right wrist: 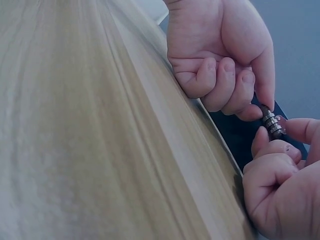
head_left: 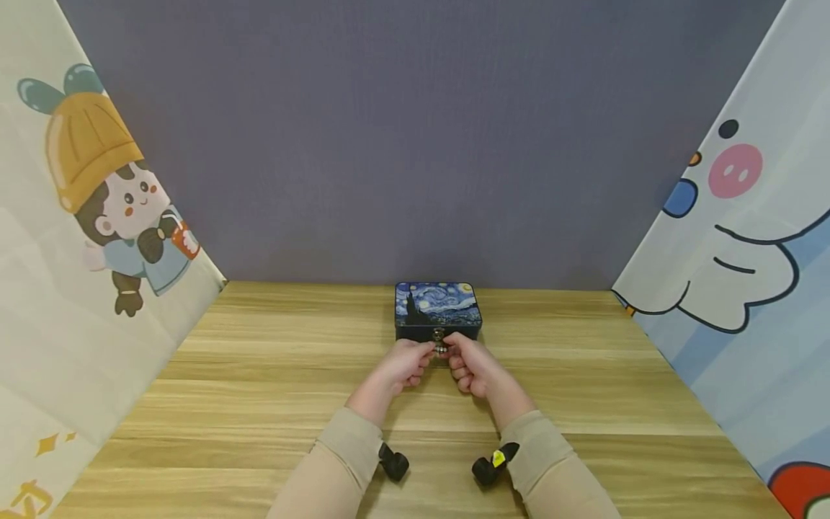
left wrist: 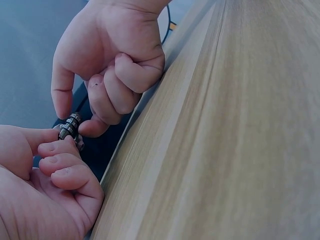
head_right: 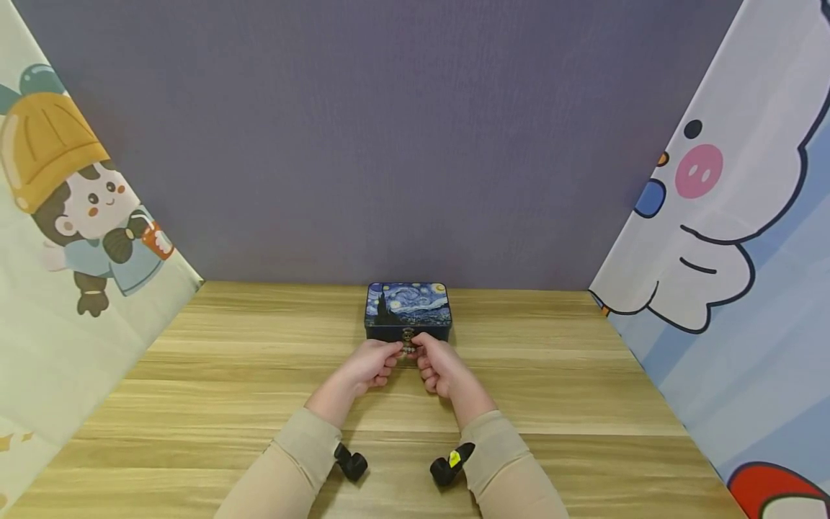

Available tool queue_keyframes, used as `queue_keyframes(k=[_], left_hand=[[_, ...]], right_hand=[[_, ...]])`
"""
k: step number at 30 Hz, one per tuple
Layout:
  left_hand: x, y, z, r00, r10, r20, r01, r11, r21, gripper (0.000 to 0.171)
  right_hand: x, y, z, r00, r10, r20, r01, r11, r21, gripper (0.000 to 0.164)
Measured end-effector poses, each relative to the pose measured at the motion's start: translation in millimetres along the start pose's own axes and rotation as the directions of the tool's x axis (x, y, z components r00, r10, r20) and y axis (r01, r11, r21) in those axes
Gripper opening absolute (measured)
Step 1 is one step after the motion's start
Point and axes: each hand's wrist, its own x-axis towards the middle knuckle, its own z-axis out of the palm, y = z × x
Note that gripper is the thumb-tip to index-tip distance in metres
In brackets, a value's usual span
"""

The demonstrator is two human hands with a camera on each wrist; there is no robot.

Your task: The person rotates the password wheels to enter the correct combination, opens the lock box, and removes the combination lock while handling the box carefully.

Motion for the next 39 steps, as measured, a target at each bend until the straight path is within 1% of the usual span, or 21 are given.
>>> queue_keyframes(k=[9,15,23,39], left_hand=[[-3.1,1.2,2.8,1.0,-0.002,0.001,0.002,1.0,-0.016,0.034],[-2.3,0.8,3.0,1.0,0.002,-0.005,-0.002,1.0,-0.02,0.034],[0.3,-1.8,1.7,1.0,0.016,0.005,-0.016,1.0,-0.022,0.033],[4.7,-3.7,-1.0,1.0,0.011,0.013,-0.011,0.999,-0.03,0.033]], right_hand=[[-1.9,1.4,0.4,0.999,0.006,0.032,-0.006,1.0,-0.012,0.025],[-0.6,2.8,2.6,1.0,-0.014,0.004,0.014,0.999,-0.031,0.021],[0.3,3.9,4.6,0.999,-0.033,-0.023,0.033,0.999,-0.036,0.018],[4.0,4.2,4.0,0.999,-0.025,-0.021,0.024,0.999,-0.023,0.018]])
